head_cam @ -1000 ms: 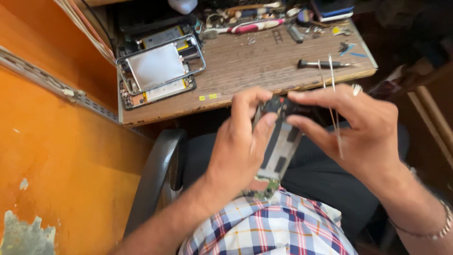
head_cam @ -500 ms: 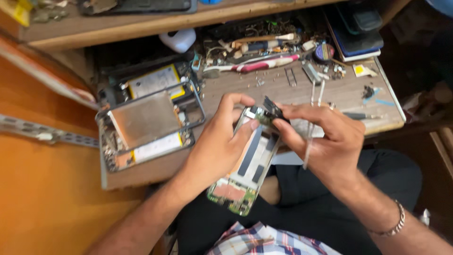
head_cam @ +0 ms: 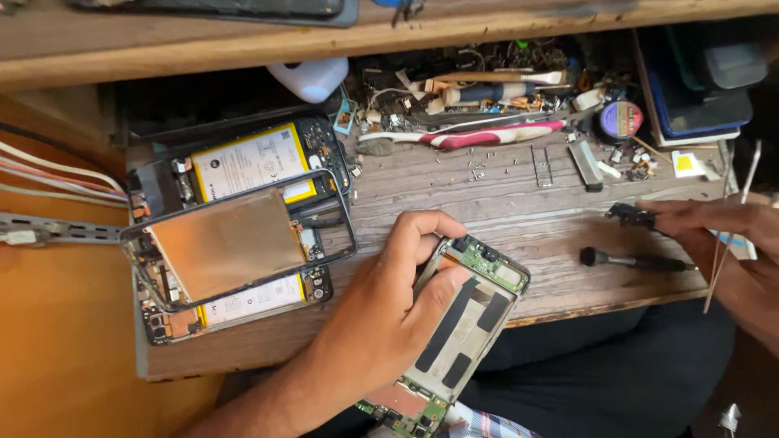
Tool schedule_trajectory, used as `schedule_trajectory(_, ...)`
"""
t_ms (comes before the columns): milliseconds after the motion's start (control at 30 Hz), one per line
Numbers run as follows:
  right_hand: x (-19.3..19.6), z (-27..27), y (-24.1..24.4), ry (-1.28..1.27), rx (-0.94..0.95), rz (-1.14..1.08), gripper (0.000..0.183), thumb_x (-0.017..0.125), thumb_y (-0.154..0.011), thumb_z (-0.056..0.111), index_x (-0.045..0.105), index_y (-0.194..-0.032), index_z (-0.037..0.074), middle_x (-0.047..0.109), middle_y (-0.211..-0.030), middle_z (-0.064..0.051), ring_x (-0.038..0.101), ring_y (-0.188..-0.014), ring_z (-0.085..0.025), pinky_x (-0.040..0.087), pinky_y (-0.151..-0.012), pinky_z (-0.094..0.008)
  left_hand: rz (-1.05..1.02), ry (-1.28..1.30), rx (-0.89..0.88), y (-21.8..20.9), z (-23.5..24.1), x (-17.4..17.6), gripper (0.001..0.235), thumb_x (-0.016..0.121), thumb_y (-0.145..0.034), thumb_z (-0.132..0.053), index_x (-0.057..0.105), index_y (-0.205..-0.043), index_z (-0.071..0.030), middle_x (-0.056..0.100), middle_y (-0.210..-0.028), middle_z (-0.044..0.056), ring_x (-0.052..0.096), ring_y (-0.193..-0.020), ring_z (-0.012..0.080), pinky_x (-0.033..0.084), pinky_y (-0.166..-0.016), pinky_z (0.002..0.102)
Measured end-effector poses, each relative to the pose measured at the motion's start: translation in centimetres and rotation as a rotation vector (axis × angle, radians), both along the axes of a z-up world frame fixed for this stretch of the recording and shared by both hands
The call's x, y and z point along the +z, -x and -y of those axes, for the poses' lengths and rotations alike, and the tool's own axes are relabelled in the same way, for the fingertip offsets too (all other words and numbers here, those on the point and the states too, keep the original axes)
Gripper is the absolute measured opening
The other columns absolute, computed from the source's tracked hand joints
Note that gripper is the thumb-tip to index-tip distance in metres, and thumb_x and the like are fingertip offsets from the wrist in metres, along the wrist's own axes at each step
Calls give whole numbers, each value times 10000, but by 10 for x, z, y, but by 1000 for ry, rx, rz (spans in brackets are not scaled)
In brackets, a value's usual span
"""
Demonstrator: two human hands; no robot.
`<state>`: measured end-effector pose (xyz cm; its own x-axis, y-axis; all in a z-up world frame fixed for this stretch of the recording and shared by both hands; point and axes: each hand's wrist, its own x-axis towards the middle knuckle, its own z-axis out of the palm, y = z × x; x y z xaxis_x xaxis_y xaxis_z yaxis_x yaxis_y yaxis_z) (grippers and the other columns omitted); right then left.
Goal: The person uses tweezers to remove small components and adhesive strips from a disassembled smartphone chassis. They then use a plastic spudger to pry and lift parts from the device while working at a cluttered repair bench.
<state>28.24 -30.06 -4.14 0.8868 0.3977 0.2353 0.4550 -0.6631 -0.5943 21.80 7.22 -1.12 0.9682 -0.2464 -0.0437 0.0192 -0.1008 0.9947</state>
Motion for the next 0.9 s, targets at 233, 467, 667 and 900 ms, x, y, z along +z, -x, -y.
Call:
schedule_trajectory(233,-42,47,-16,111,-16,-184,173,587,-986,-7,655,-1145,12,716,-1238,-182,715,-1175,-247,616,-961,-356,-37,-79,4,2,2,0,307,586,-1024,-140,475,-1296,-52,649,-843,77,661,-779,173,534,-738,341)
schedule_trajectory(467,-51,45,1,205,4,-68,151,676,-894,51,655,-1040,21,712,-1224,-192,727,-1080,-251,619,-813,-345,4,-125,34,4,3,-1,316,606,-1018,-146,479,-1295,-61,681,-901,99,707,-839,209,550,-760,358)
schedule_trajectory(667,-49,42,15,396,-6,-134,87,738,-900,88,763,-983,87,779,-1101,-139,803,-897,-198,615,-743,-310,-36,-117,12,4,5,-3,327,595,-1021,-158,463,-1309,-76,720,-916,108,756,-849,242,574,-740,378)
schedule_trajectory(900,-44,28,6,331,-66,101,68,721,-879,-54,760,-933,-43,736,-1153,-205,749,-960,-290,623,-862,-370,-26,-140,11,5,4,-2,334,596,-1018,-165,454,-1310,-84,716,-912,118,762,-849,269,575,-728,393)
